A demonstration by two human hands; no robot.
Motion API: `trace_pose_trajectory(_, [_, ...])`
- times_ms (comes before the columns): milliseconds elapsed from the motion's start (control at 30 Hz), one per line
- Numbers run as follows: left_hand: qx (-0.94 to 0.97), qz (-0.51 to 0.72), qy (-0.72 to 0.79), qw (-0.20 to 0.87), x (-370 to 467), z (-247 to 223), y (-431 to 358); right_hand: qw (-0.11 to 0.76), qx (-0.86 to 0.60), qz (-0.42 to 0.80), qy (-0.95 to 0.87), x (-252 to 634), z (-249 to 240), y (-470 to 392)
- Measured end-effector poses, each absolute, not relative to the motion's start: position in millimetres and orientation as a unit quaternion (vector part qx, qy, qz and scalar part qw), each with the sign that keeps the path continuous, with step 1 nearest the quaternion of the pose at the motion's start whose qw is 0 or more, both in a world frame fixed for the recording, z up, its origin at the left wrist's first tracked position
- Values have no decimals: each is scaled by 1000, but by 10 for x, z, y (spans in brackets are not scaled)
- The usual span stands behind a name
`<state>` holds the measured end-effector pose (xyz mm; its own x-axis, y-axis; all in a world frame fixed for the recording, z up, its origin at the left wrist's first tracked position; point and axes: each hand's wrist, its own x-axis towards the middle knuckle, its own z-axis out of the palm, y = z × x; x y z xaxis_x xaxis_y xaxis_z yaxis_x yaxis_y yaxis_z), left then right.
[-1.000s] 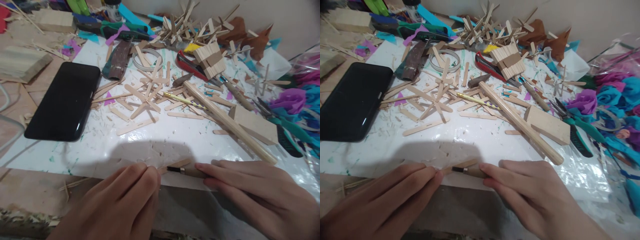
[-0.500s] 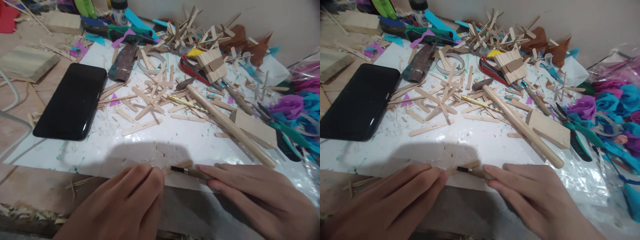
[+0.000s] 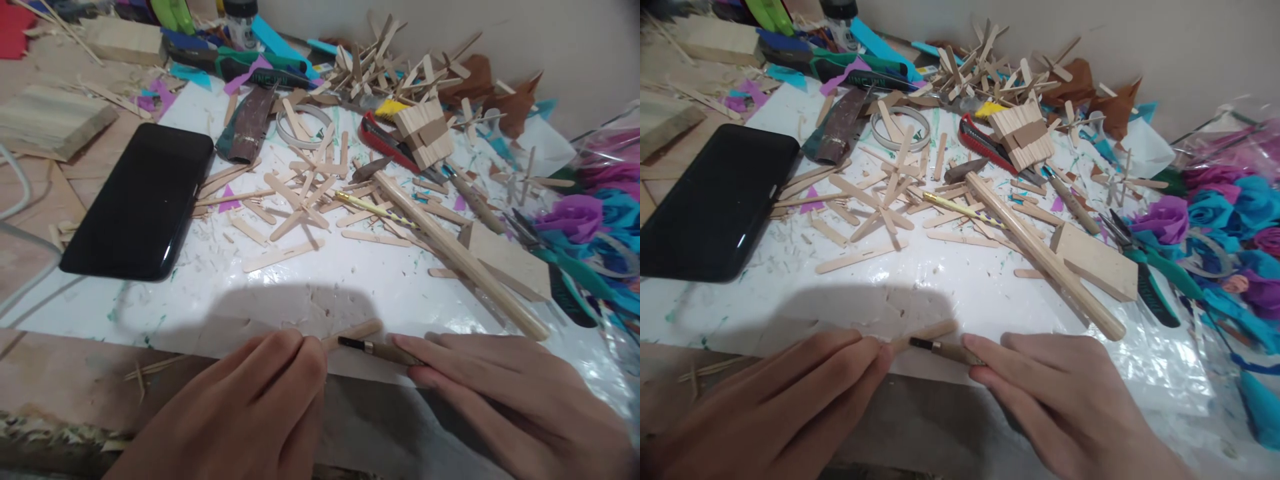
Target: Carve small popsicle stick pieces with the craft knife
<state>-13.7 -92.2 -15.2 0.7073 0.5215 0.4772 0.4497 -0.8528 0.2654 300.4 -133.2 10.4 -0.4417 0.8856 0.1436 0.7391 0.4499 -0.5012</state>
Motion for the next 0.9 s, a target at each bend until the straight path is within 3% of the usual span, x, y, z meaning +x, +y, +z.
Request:
trace_pose_trajectory(567, [922, 273, 268, 52, -115, -130, -910, 193, -481, 184, -835, 2967, 110, -1311])
trace_pose_trajectory(900, [910, 295, 290, 27, -117, -232, -910, 171, -589, 109, -782, 3228, 134, -1535])
